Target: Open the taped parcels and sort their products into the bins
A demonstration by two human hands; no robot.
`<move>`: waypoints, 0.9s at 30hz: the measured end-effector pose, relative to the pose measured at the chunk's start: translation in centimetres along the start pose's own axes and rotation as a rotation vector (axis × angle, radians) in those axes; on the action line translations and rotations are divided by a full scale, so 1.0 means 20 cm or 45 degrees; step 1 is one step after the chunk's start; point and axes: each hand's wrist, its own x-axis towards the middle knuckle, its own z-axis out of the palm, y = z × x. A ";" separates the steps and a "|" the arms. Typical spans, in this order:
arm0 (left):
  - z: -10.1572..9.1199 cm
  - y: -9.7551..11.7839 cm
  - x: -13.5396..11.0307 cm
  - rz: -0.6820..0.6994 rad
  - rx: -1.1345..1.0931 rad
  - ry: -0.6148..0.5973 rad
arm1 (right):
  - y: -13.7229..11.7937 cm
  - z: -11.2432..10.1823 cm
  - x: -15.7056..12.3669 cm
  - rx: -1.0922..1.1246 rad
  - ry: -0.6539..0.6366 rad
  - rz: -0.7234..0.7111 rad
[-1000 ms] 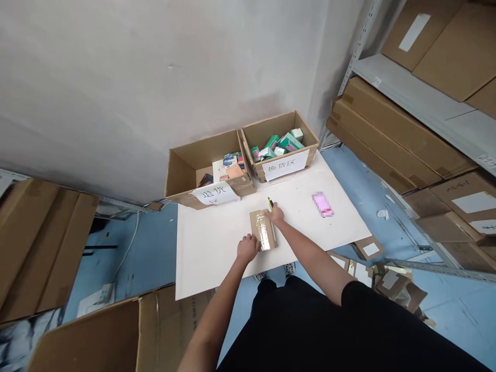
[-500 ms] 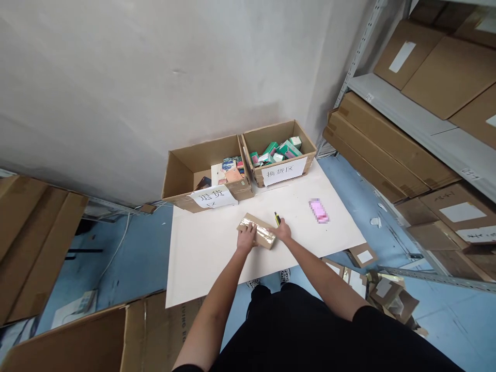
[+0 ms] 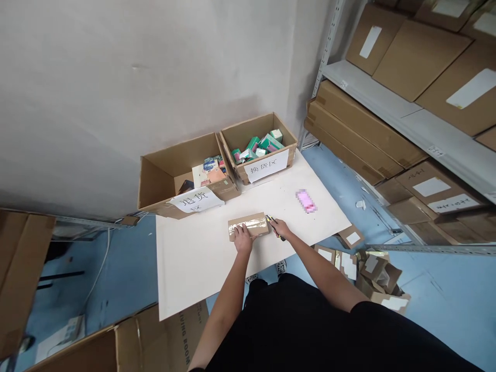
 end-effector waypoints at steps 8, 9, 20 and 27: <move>-0.01 0.00 -0.02 0.020 0.030 0.001 | -0.04 -0.01 -0.03 -0.037 -0.063 -0.030; -0.01 0.00 -0.02 0.022 0.032 0.005 | -0.02 -0.03 -0.05 -0.054 -0.085 -0.027; -0.16 -0.20 0.18 0.203 -0.084 -0.155 | 0.32 -0.07 -0.12 0.229 0.127 0.245; -0.15 -0.25 0.17 0.084 -0.031 -0.241 | 0.29 -0.17 0.00 -0.021 0.519 0.191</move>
